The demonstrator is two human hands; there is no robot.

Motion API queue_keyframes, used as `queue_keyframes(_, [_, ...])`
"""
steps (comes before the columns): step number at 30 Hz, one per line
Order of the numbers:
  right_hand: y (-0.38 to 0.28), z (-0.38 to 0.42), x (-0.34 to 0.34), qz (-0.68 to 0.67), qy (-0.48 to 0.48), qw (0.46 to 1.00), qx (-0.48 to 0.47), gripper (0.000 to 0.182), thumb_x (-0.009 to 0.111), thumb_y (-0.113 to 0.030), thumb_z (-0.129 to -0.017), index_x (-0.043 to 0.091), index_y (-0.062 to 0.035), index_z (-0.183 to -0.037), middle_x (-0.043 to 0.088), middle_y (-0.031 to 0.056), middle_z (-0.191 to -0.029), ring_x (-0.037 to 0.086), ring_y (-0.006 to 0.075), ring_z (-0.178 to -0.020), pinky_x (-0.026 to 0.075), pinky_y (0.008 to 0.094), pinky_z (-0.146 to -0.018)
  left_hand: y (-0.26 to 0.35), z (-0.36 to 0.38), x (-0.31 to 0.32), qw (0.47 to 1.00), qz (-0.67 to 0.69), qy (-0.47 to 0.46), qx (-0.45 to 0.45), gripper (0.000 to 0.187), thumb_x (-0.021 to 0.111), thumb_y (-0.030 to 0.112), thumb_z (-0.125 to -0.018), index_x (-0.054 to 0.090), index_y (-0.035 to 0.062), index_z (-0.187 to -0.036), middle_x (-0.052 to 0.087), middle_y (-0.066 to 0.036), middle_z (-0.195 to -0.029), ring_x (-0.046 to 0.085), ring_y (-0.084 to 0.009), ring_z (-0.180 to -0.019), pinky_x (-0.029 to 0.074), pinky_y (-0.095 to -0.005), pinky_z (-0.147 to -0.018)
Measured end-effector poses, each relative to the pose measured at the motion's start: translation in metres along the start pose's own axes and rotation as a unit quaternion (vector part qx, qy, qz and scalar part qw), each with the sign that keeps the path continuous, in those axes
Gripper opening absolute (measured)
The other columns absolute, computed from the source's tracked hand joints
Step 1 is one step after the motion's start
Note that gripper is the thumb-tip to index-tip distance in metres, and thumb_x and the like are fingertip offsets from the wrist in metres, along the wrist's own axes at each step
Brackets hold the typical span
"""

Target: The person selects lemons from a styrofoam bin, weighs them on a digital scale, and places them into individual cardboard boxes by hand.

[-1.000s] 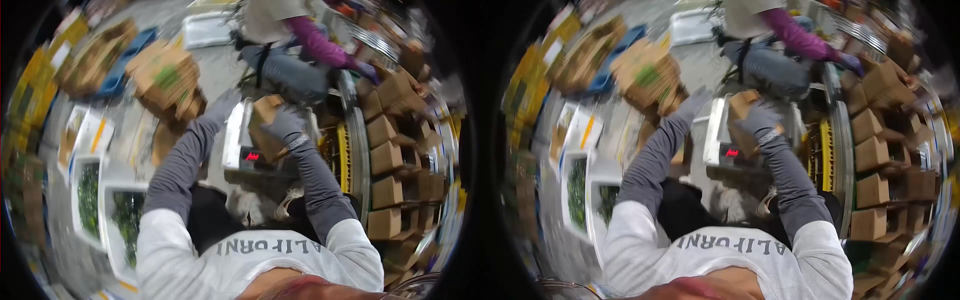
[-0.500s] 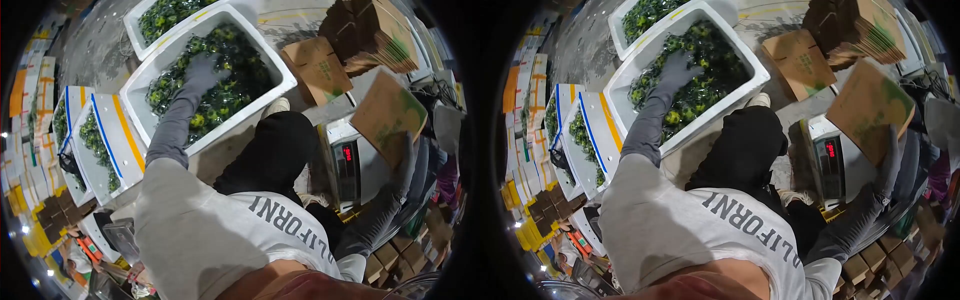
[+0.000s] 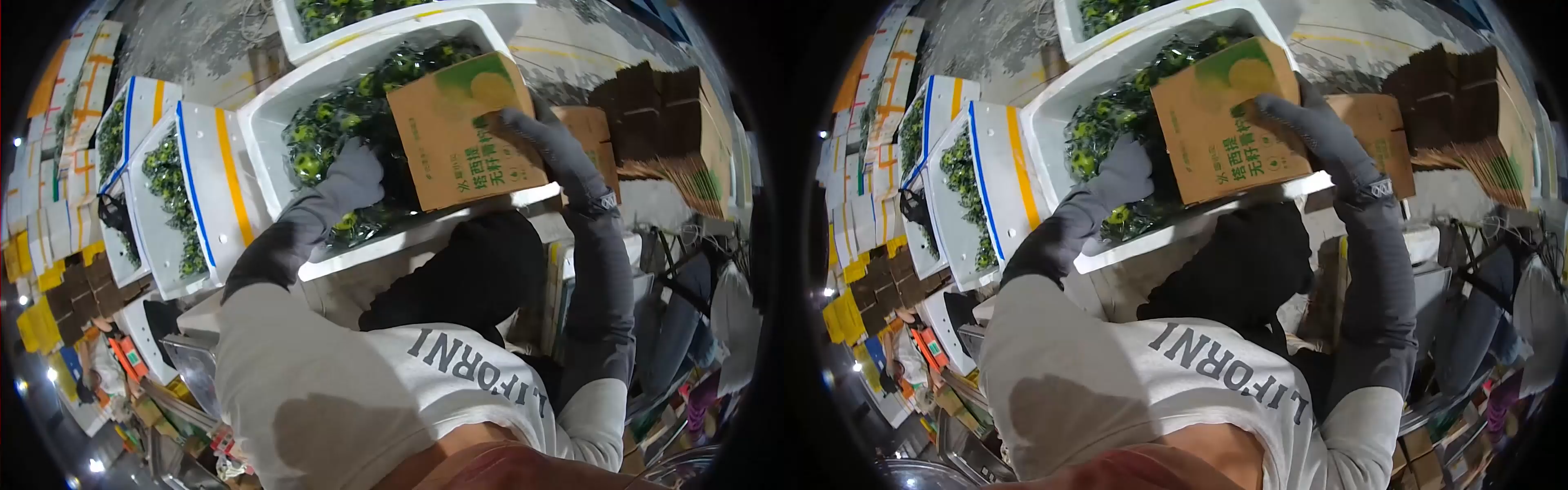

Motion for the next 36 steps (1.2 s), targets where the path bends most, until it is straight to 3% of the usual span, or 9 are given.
queue_keyframes(3, [0.024,-0.041,0.029,0.017,-0.051,0.998,0.024,0.078,0.071,-0.032,-0.078,0.032,0.0017,-0.136,0.056,0.0126,-0.117,0.056,0.0190,-0.103,0.046,0.0296,-0.088,-0.016,0.054,0.009,0.889,0.220,0.401,0.028,0.039,0.060,0.030,-0.082,0.058,0.0065,-0.113,0.050,-0.021,-0.125,0.049,-0.0336,-0.113,0.041,-0.0420,-0.093])
queue_keyframes(12, [0.056,-0.056,0.053,-0.047,-0.097,0.989,0.101,0.084,0.073,-0.030,-0.077,0.026,-0.0028,-0.141,0.052,0.0121,-0.123,0.052,0.0199,-0.112,0.044,0.0318,-0.093,-0.031,0.000,0.119,0.798,0.272,0.440,-0.308,0.052,0.050,0.036,-0.091,0.042,0.0029,-0.130,0.048,-0.018,-0.127,0.048,-0.0336,-0.116,0.040,-0.0398,-0.096])
queue_keyframes(14, [0.055,-0.054,0.052,-0.082,-0.106,0.984,0.114,0.080,0.072,-0.030,-0.078,0.028,-0.0031,-0.140,0.052,0.0112,-0.123,0.053,0.0185,-0.112,0.044,0.0312,-0.093,-0.032,-0.034,0.118,0.535,0.619,0.512,-0.262,0.052,0.048,0.039,-0.092,0.043,0.0031,-0.130,0.050,-0.015,-0.126,0.049,-0.0297,-0.114,0.041,-0.0384,-0.094])
queue_keyframes(15, [0.050,-0.049,0.050,-0.123,-0.112,0.978,0.126,0.078,0.071,-0.029,-0.079,0.029,-0.0032,-0.140,0.053,0.0107,-0.122,0.053,0.0178,-0.111,0.044,0.0309,-0.092,-0.011,-0.060,0.094,0.159,0.882,0.407,-0.175,0.054,0.046,0.045,-0.092,0.045,0.0048,-0.130,0.053,-0.013,-0.123,0.052,-0.0266,-0.111,0.041,-0.0383,-0.092])
queue_keyframes(20, [0.070,-0.035,0.029,-0.169,-0.041,0.973,0.149,0.056,0.062,-0.025,-0.087,0.040,-0.0037,-0.134,0.056,0.0092,-0.119,0.057,0.0165,-0.105,0.047,0.0303,-0.090,0.022,-0.092,0.072,0.211,0.895,0.363,0.154,0.041,0.046,0.033,-0.094,0.049,0.0077,-0.126,0.053,-0.010,-0.125,0.053,-0.0253,-0.108,0.045,-0.0347,-0.087])
queue_keyframes(24, [0.055,-0.015,0.036,-0.229,-0.024,0.970,0.071,0.058,0.067,-0.021,-0.081,0.042,-0.0019,-0.130,0.058,0.0103,-0.111,0.060,0.0160,-0.095,0.050,0.0298,-0.080,-0.019,-0.037,0.031,0.593,0.591,0.519,-0.171,0.027,0.052,0.026,-0.089,0.058,0.0062,-0.107,0.060,-0.014,-0.106,0.059,-0.0306,-0.093,0.047,-0.0375,-0.081])
queue_keyframes(28, [0.046,-0.012,0.045,-0.178,0.009,0.978,0.111,0.054,0.066,-0.020,-0.081,0.044,-0.0039,-0.127,0.058,0.0074,-0.105,0.060,0.0151,-0.092,0.051,0.0294,-0.079,-0.112,-0.012,0.047,0.771,0.223,0.450,-0.392,0.038,0.054,0.040,-0.084,0.061,0.0078,-0.103,0.061,-0.015,-0.103,0.059,-0.0328,-0.092,0.045,-0.0458,-0.083])
queue_keyframes(31, [0.051,-0.015,0.045,-0.191,0.010,0.975,0.111,0.054,0.066,-0.021,-0.081,0.044,-0.0048,-0.128,0.058,0.0070,-0.106,0.060,0.0148,-0.092,0.051,0.0295,-0.078,-0.135,-0.034,0.079,0.756,0.379,0.233,-0.479,0.049,0.056,0.044,-0.085,0.056,0.0074,-0.117,0.058,-0.019,-0.114,0.056,-0.0313,-0.104,0.043,-0.0438,-0.089])
queue_keyframes(36, [0.067,-0.021,0.042,-0.252,-0.003,0.958,0.138,0.052,0.064,-0.022,-0.085,0.043,-0.0037,-0.129,0.058,0.0082,-0.109,0.060,0.0156,-0.095,0.051,0.0289,-0.081,-0.149,-0.048,0.089,0.616,0.761,0.157,-0.129,0.071,0.052,0.056,-0.084,0.041,0.0075,-0.135,0.049,-0.017,-0.132,0.049,-0.0292,-0.120,0.039,-0.0375,-0.098])
Point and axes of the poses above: each hand's wrist, its own z-axis away from the middle knuckle, its own x-axis out of the palm, y = z × x, the point moved 2 cm from there along -z, towards the middle knuckle
